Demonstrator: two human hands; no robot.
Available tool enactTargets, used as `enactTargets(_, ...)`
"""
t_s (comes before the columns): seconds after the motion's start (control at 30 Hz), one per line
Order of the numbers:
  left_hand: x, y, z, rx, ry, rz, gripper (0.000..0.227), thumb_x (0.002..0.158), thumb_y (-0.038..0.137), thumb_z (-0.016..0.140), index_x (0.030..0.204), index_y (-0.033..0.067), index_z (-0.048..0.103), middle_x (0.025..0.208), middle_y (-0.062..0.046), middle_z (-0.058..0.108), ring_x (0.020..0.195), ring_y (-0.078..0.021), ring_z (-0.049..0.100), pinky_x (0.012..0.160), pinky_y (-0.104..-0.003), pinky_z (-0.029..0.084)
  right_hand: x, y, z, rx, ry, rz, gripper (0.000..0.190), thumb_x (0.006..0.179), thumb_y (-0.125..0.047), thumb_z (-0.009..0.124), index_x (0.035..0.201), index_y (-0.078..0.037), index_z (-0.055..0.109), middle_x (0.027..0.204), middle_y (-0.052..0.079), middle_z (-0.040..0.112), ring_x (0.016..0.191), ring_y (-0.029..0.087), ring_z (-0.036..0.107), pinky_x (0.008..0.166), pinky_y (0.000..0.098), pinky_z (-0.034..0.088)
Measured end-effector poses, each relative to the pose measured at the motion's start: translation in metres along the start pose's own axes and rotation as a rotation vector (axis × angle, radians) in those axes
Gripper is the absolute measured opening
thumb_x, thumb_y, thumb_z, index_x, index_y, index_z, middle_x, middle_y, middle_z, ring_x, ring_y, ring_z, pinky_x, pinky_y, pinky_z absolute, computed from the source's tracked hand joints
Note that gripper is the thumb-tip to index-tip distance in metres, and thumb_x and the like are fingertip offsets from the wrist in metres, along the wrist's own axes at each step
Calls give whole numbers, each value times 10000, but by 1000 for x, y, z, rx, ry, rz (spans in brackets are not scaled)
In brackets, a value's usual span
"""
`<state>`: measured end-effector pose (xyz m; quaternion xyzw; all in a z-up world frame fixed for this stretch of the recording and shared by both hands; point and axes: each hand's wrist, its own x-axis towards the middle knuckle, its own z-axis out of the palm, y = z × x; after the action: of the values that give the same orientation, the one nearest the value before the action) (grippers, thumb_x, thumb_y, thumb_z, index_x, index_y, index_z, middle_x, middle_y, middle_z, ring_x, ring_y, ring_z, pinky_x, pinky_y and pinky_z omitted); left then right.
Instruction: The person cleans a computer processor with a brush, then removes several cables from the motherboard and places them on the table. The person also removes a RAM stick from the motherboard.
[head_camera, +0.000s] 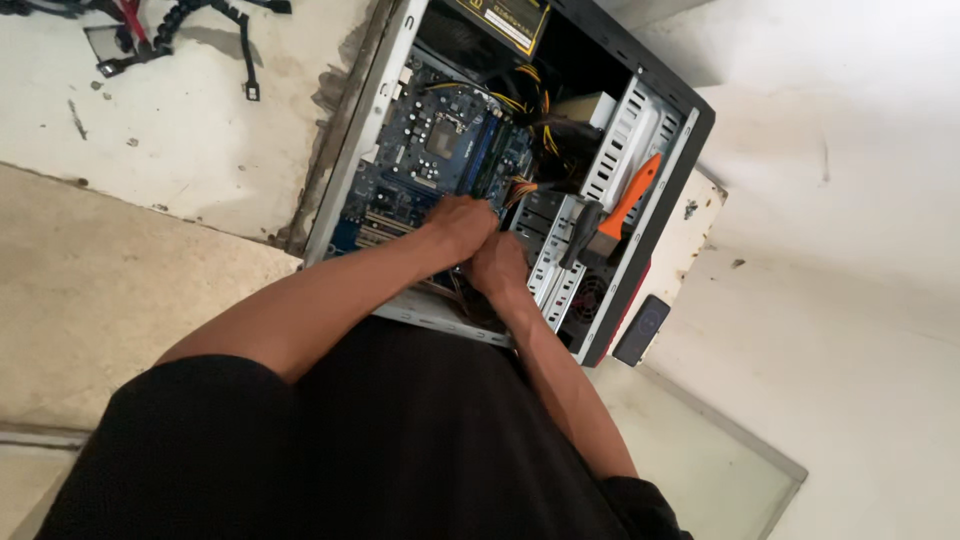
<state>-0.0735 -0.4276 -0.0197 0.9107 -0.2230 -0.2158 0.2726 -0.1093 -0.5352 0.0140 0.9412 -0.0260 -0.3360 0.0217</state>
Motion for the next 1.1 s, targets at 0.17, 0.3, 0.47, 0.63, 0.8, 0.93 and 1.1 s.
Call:
enactTargets(0.17,-4,-21,16,-176,-39,-99,272,892,146,572,839,125,838,825,-149,794,856,-393,799,689,-536,651,-7,11,-10,109,51,-153,294,757,-287,724,754,2,780,708,268,711,766,487,748,562,519,618)
enactTargets(0.3,-40,-1,-41,-202,-38,-36,262,927,138,591,874,73,839,865,-159,805,878,-377,796,729,-496,660,-35,-8,-44,184,91,-179,387,838,-214,594,864,129,770,828,379,711,832,586,706,588,596,587)
enactTargets(0.47,-47,-1,-52,-96,-20,74,236,922,54,592,898,15,824,917,-225,798,935,-432,780,811,-556,648,-33,-20,-62,231,-92,37,452,866,-346,575,1080,8,757,979,300,754,1018,526,724,798,648,615)
enactTargets(0.63,-53,-3,-96,-435,-56,86,245,821,64,730,1060,28,775,915,-225,787,945,-513,732,816,-638,608,-76,-32,-144,459,26,-69,362,1002,-299,553,1174,-32,726,1026,292,752,1024,546,706,812,663,571)
enactTargets(0.8,-98,22,-199,-869,-104,0,631,786,100,836,1377,90,616,1118,-218,761,1131,-548,670,966,-712,514,-113,-36,-216,759,145,-233,208,1022,-278,688,991,-90,771,835,229,737,822,404,732,738,507,541)
enactTargets(0.93,-119,36,-244,-991,5,58,599,869,106,821,1415,118,575,1171,-201,766,1171,-490,693,1016,-653,516,-144,-51,-263,1086,180,-514,125,1057,-116,662,977,-47,730,780,126,721,710,186,643,718,308,511)
enactTargets(1.1,-136,49,-277,-957,260,201,168,955,161,807,1084,60,768,897,-171,780,862,-340,781,795,-470,595,-158,-46,-289,1312,240,-748,200,1052,-139,683,1206,-14,707,1011,206,740,919,247,750,845,405,674)
